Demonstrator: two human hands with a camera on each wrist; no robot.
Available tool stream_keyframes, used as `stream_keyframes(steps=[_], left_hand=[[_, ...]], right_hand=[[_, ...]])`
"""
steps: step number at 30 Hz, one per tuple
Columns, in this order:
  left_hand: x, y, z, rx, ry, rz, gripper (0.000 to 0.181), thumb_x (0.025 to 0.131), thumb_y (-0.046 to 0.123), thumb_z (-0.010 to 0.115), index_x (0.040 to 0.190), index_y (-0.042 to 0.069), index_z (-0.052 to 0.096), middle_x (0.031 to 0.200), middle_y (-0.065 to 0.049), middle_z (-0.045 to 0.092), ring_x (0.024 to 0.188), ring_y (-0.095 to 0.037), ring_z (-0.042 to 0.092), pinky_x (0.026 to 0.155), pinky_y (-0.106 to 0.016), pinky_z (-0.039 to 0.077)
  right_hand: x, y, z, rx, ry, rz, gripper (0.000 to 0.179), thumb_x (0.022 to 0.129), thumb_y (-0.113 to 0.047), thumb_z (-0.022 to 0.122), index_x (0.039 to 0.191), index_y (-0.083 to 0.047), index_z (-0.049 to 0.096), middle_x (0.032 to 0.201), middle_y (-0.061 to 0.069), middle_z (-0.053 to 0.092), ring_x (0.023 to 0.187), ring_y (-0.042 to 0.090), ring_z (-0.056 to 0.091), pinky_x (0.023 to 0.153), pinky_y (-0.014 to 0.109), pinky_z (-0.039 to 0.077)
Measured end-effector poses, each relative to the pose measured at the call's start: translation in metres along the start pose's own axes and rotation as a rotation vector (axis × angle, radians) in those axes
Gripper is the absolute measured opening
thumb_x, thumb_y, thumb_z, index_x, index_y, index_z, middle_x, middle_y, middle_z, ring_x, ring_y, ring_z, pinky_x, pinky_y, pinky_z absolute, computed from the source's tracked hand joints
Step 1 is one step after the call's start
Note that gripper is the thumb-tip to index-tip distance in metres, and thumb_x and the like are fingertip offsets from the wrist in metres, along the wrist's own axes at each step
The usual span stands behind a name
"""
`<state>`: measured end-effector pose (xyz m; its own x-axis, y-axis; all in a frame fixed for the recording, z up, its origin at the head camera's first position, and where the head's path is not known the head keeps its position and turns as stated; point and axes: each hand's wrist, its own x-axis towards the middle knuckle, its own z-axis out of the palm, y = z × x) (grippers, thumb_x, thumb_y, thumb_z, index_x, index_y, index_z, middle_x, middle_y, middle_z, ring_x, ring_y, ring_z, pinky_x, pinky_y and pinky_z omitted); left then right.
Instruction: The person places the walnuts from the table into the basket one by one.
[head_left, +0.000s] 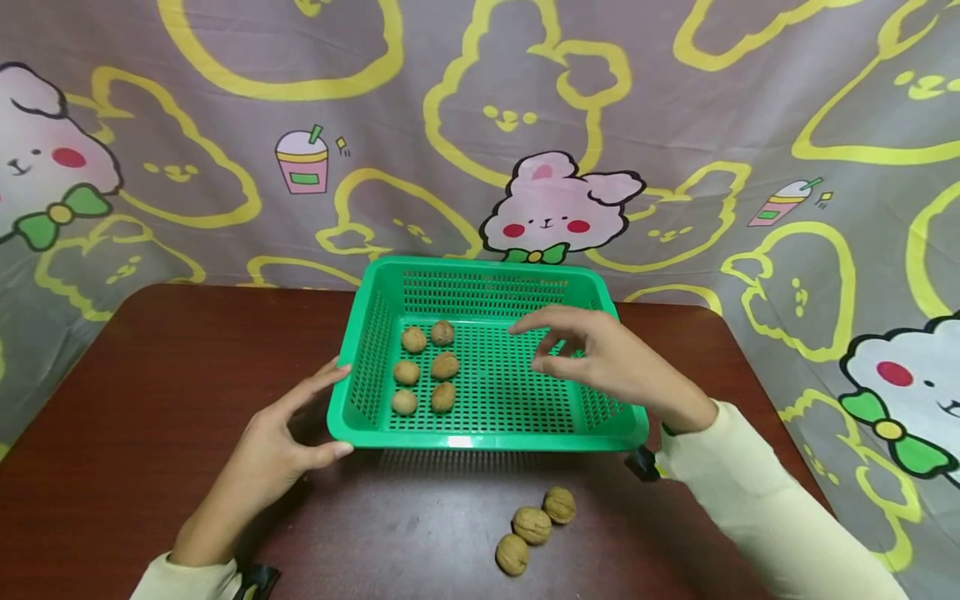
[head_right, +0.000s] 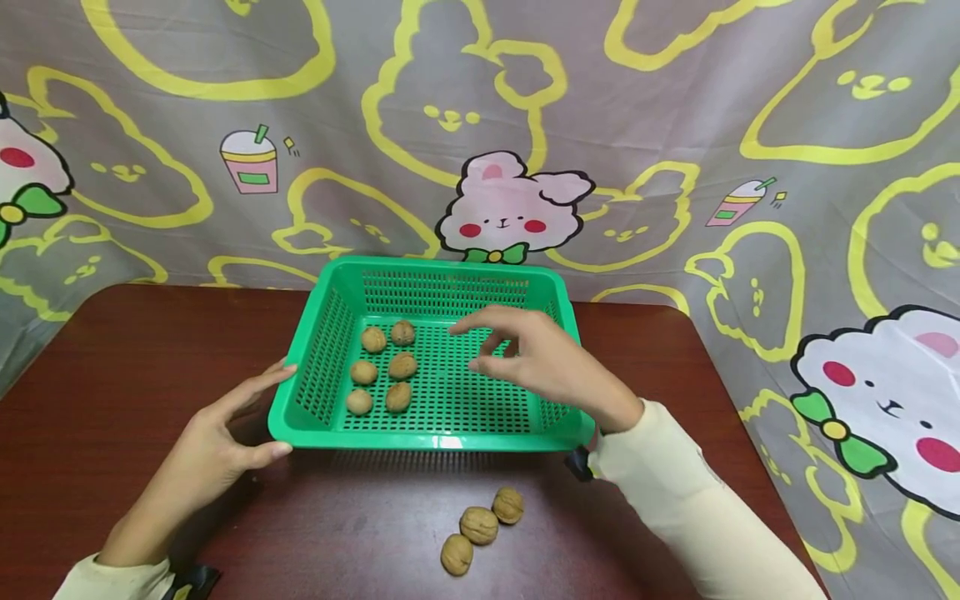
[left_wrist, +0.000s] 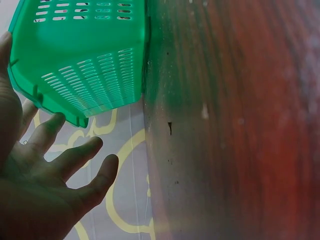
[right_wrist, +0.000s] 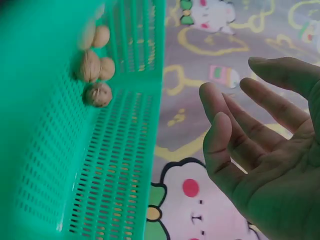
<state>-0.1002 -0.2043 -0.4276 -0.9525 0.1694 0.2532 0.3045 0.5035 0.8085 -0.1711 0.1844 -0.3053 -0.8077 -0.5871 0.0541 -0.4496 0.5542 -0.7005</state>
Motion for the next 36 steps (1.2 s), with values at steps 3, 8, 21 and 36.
stream_keyframes(steps=[3,8,21,36], left_hand=[[-0.001,-0.001,-0.001,-0.003,0.004,0.0,0.088,0.074,0.015,0.096,0.152,0.027,0.056,0.163,-0.007,0.049,0.136,0.021,0.035,0.103,0.0,0.031],[-0.001,-0.001,-0.001,0.004,0.009,-0.003,0.088,0.074,0.016,0.096,0.151,0.028,0.056,0.162,-0.006,0.05,0.137,0.021,0.036,0.103,0.0,0.03],[-0.001,-0.001,-0.002,-0.005,0.002,-0.017,0.088,0.075,0.017,0.095,0.152,0.03,0.055,0.162,-0.002,0.049,0.14,0.017,0.036,0.104,0.0,0.028],[0.0,0.0,0.0,-0.009,-0.001,-0.02,0.086,0.075,0.018,0.095,0.151,0.03,0.056,0.163,-0.002,0.049,0.141,0.015,0.036,0.105,0.0,0.028]], right_hand=[[-0.03,0.003,0.006,0.03,0.037,-0.074,0.04,0.095,-0.007,0.076,0.134,-0.016,0.07,0.133,0.0,0.069,0.098,0.01,0.07,0.083,0.03,0.058],[-0.077,0.009,0.025,0.118,0.113,-0.197,0.045,0.092,0.004,0.075,0.133,-0.013,0.069,0.132,-0.001,0.069,0.094,0.011,0.07,0.076,0.025,0.057],[-0.143,0.04,0.072,0.296,0.13,-0.159,0.049,0.09,0.013,0.071,0.135,-0.006,0.066,0.133,-0.003,0.067,0.093,0.013,0.067,0.075,0.026,0.059],[-0.13,0.075,0.106,0.339,0.014,0.02,0.035,0.096,-0.004,0.072,0.131,-0.008,0.068,0.117,0.011,0.071,0.086,0.005,0.069,0.066,0.027,0.058]])
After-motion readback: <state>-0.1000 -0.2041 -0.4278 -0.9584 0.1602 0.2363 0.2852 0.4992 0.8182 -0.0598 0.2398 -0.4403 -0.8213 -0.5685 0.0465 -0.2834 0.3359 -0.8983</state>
